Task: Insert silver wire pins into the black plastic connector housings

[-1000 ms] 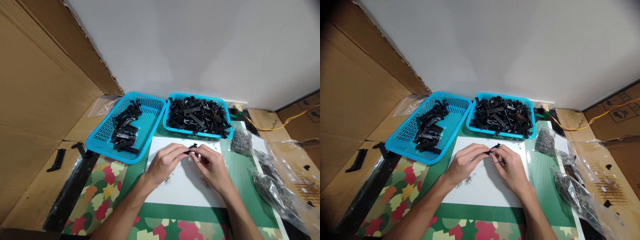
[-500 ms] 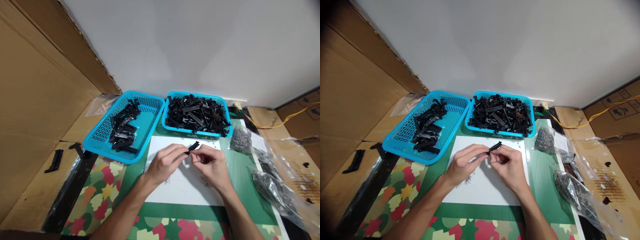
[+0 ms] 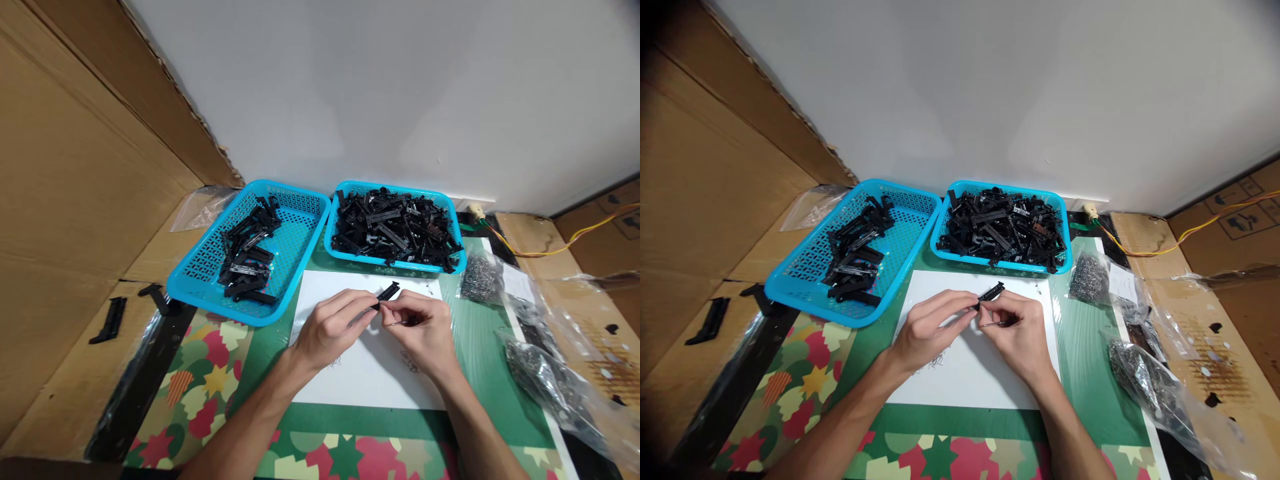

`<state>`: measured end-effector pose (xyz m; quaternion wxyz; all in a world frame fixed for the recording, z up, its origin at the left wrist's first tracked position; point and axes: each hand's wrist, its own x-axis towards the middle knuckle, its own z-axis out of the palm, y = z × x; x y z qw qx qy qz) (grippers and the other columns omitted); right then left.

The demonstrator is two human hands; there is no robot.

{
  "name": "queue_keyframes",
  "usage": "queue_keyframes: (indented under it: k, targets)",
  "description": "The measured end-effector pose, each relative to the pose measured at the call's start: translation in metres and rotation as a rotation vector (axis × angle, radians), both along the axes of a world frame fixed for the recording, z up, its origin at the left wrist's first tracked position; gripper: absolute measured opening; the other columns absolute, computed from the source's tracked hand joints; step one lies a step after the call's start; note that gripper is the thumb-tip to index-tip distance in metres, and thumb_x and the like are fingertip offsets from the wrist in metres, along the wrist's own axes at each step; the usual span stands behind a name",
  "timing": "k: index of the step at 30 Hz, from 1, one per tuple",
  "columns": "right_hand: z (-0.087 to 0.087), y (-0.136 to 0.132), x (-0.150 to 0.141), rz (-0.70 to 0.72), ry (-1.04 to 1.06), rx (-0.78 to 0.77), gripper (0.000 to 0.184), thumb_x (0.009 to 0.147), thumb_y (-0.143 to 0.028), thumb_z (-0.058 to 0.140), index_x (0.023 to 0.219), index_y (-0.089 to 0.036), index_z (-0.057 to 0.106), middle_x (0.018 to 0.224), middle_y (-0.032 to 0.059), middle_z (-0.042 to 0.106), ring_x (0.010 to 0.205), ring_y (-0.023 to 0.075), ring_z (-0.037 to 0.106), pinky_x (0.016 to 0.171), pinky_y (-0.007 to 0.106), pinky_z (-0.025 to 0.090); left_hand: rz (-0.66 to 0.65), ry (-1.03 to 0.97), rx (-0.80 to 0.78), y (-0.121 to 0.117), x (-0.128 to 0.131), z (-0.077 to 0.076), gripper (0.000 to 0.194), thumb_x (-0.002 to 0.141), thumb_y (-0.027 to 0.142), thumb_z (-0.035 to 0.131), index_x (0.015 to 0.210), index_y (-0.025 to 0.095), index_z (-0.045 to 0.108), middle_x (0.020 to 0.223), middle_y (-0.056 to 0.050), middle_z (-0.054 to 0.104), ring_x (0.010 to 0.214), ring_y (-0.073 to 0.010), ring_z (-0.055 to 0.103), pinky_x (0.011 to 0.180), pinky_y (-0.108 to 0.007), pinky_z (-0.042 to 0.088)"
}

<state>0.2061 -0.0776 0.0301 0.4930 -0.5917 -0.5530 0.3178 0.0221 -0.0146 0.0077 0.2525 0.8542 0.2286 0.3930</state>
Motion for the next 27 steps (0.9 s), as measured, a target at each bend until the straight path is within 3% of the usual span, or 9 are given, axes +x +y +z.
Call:
queue_keyframes:
  k: [12, 15, 18, 20, 22, 27]
  targets:
    - [0.006, 0.001, 0.016, 0.093, -0.202, -0.068, 0.017, 0.094, -0.020, 0.065, 0.095, -0.019, 0.082, 0.074, 0.0018, 0.067, 0.059, 0.0135, 0.053, 0.054, 0.026, 0.041, 0.095, 0.060, -0.140, 0.002, 0.003, -0.001, 0.020, 0.095, 0.011, 0.070, 0.114, 0.017, 0.070, 0.109, -0.008, 0.078, 0.099, -0.0210, 0.075, 0.090, -0.034, 0.062]
    - [0.007, -0.001, 0.022, 0.122, -0.212, -0.034, 0.026, 0.101, -0.020, 0.058, 0.116, -0.022, 0.079, 0.090, 0.0048, 0.069, 0.074, 0.0171, 0.062, 0.063, 0.028, 0.049, 0.115, 0.082, -0.184, 0.003, 0.004, 0.000, 0.021, 0.092, 0.009, 0.073, 0.111, 0.017, 0.071, 0.106, -0.007, 0.078, 0.098, -0.0218, 0.075, 0.089, -0.035, 0.061]
    - [0.003, -0.001, 0.026, 0.140, -0.287, 0.052, 0.032, 0.106, -0.021, 0.054, 0.128, -0.029, 0.076, 0.114, 0.0091, 0.068, 0.103, 0.0229, 0.066, 0.086, 0.037, 0.055, 0.117, 0.107, -0.218, 0.003, 0.005, 0.000, 0.021, 0.086, 0.006, 0.076, 0.105, 0.017, 0.073, 0.100, -0.005, 0.079, 0.094, -0.0224, 0.075, 0.085, -0.035, 0.060]
    - [-0.002, 0.000, 0.027, 0.104, -0.350, 0.125, 0.033, 0.105, -0.020, 0.055, 0.127, -0.033, 0.077, 0.121, 0.0100, 0.066, 0.111, 0.0255, 0.064, 0.093, 0.043, 0.055, 0.121, 0.112, -0.238, 0.004, 0.005, 0.000, 0.021, 0.083, 0.005, 0.077, 0.101, 0.017, 0.074, 0.097, -0.005, 0.079, 0.091, -0.0222, 0.074, 0.082, -0.034, 0.060]
    - [-0.006, 0.000, 0.026, 0.062, -0.339, 0.155, 0.030, 0.104, -0.020, 0.058, 0.122, -0.033, 0.078, 0.118, 0.0095, 0.069, 0.108, 0.0254, 0.067, 0.090, 0.043, 0.057, 0.124, 0.105, -0.253, 0.004, 0.006, -0.001, 0.021, 0.083, 0.005, 0.077, 0.100, 0.017, 0.075, 0.095, -0.005, 0.079, 0.089, -0.0213, 0.075, 0.081, -0.033, 0.060]
    - [-0.012, 0.000, 0.007, -0.150, -0.033, 0.057, 0.007, 0.096, -0.026, 0.073, 0.096, -0.024, 0.079, 0.093, 0.0044, 0.080, 0.084, 0.0211, 0.076, 0.079, 0.034, 0.063, 0.108, 0.068, -0.254, 0.002, 0.006, -0.005, 0.018, 0.084, 0.006, 0.075, 0.098, 0.018, 0.076, 0.095, -0.005, 0.080, 0.089, -0.0210, 0.076, 0.081, -0.032, 0.061]
